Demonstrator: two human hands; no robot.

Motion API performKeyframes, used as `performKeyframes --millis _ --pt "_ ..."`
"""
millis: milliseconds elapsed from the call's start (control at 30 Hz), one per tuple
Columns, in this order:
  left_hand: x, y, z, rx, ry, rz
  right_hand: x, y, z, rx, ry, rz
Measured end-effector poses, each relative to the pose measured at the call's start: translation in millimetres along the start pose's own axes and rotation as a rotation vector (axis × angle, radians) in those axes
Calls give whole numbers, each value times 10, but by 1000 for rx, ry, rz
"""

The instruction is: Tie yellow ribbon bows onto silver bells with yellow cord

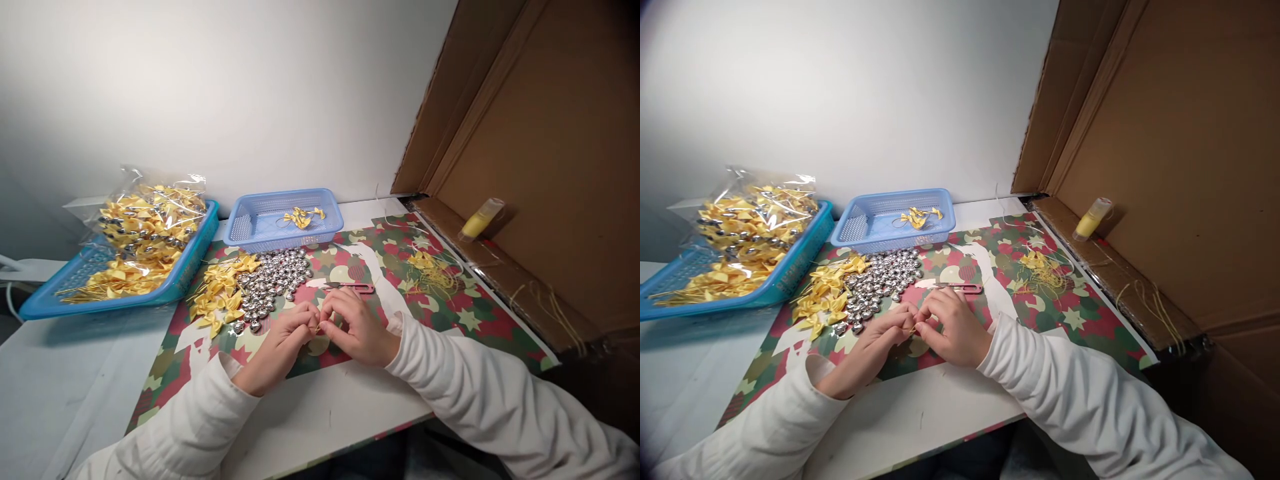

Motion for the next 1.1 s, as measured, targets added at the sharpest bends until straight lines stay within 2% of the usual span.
performKeyframes --millis 133,367,533,867,967,1100 --pt "-17 -77 25 -93 -5 -36 -4 -17 -1 11 6 -10" --pt "-59 -200 56 -227 26 -142 -13 -6 -91 50 115 -21" --pt "-74 -218 58 -257 37 -176 -21 -17 -74 31 105 -36" --pt "-66 -144 41 -112 0 -151 -24 -45 -114 32 123 -61" --pt "-48 -98 -32 -25 37 -91 -23 -41 -104 27 111 -65" --pt "-51 -123 -125 31 103 -85 -25 -19 -75 29 83 -43"
Point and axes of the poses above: each hand's wrist, its own x-axis towards the middle knuckle, its own z-axis out of the palm, y = z × x, the point moved 9 cm from there along x, towards the middle knuckle, and after that the axes turned 13 degrees about z, right-handed, at the moved point
